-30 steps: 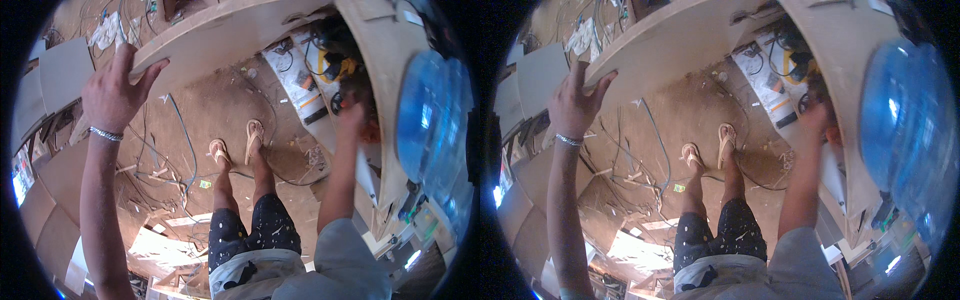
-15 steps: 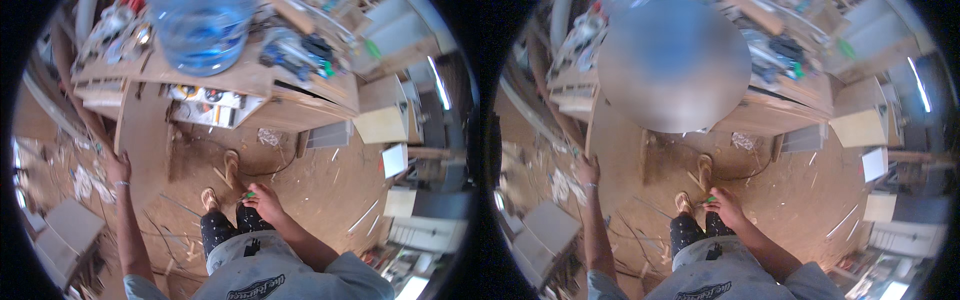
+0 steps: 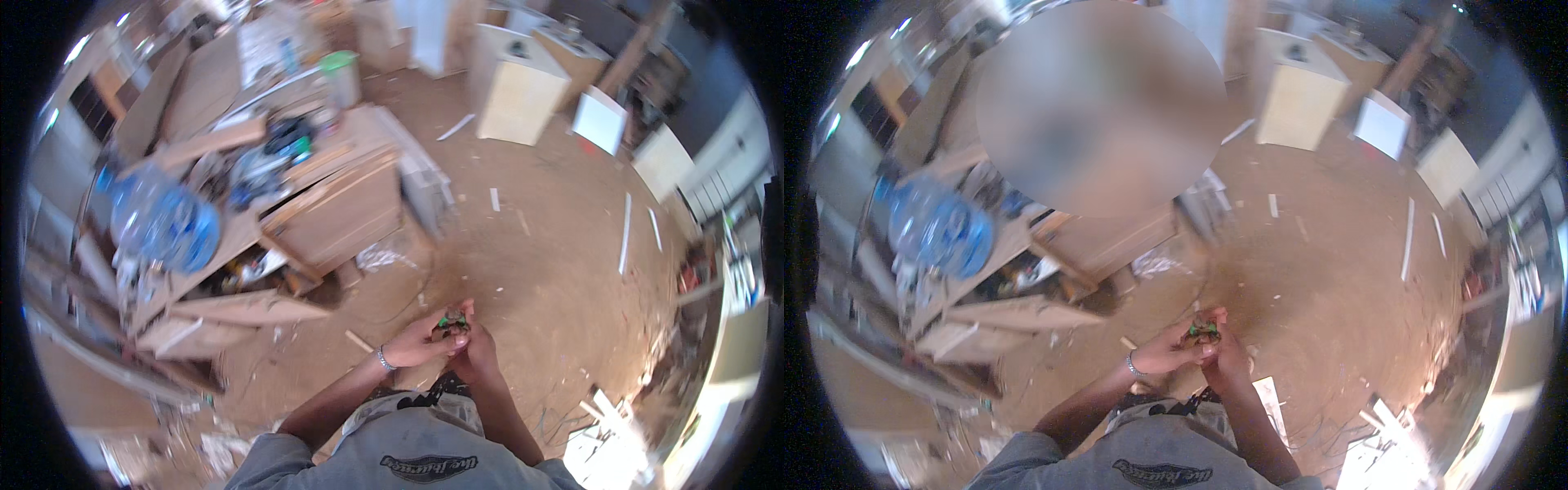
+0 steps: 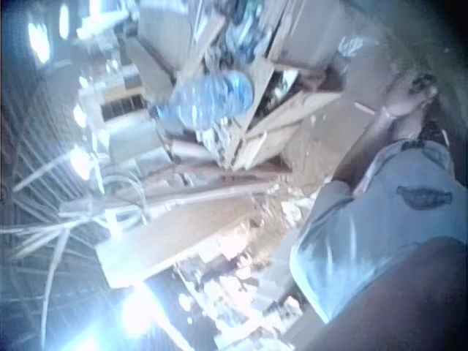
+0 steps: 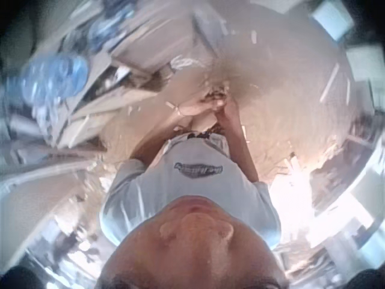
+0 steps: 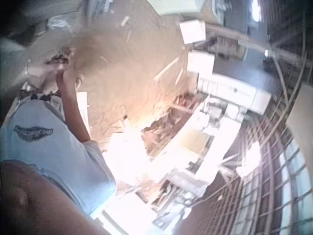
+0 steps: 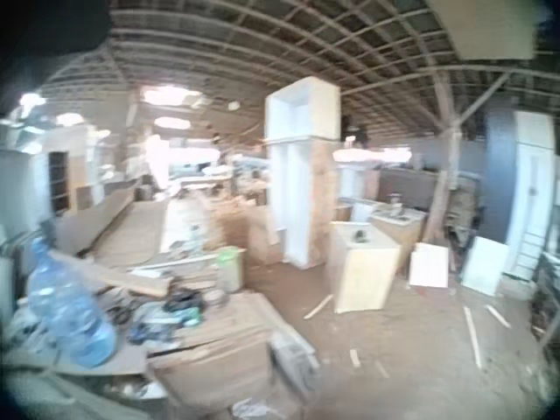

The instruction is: The person assembles a wooden box by using a pneumatic nail gun to attach wooden panels together, trims the edges with a knife and pliers, and then uses a power drill to drive a screw into one side.

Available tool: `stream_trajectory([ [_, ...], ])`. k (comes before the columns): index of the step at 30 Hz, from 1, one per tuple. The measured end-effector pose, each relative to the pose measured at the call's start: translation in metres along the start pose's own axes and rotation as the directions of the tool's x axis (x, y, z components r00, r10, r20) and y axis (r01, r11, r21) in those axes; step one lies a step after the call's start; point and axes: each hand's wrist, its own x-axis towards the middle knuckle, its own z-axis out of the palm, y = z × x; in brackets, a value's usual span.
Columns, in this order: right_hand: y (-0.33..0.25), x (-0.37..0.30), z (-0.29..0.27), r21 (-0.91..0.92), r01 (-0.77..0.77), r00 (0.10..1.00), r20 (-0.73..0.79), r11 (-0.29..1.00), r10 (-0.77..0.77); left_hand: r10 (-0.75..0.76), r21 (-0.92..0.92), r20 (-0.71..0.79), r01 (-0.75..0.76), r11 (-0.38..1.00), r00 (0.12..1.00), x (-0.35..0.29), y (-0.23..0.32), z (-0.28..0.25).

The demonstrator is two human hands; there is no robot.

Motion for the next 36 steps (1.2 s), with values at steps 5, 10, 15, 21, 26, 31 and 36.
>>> stream_trajectory([
  [5,-0.128,-0.023,-0.148,-0.459,0.266,0.881,-0.241,0.848,-0.407,-0.07,-0.113,0.092,0.08,0.99,0.993,0.196,-0.02,0.114],
  [10,-0.221,-0.073,-0.288,-0.977,0.083,0.597,-0.108,0.195,-0.795,-0.302,-0.187,0.013,0.299,0.936,0.953,0.342,-0.033,0.263],
  [15,-0.293,-0.108,-0.388,-0.986,-0.165,0.622,-0.109,0.006,-0.776,-0.492,-0.092,0.18,0.513,0.854,0.852,0.451,-0.113,0.333],
  [21,-0.364,-0.062,-0.544,-0.976,-0.106,0.589,-0.215,0.189,-0.779,-0.689,0.185,0.397,0.682,0.707,0.607,0.603,-0.112,0.41],
  [26,-0.482,-0.09,-0.663,-0.741,-0.109,0.365,-0.65,0.663,-0.666,-0.609,0.473,0.712,0.402,0.784,0.35,0.761,-0.104,0.505],
  [31,-0.604,-0.189,-0.73,-0.365,0.147,0.108,-0.918,0.919,-0.382,-0.575,0.552,0.809,0.174,0.815,0.126,0.902,-0.038,0.66],
  [36,-0.672,-0.273,-0.803,-0.245,0.791,0.002,-0.916,0.561,-0.402,-0.51,0.506,0.859,-0.07,0.859,-0.047,1.018,-0.04,0.814],
])
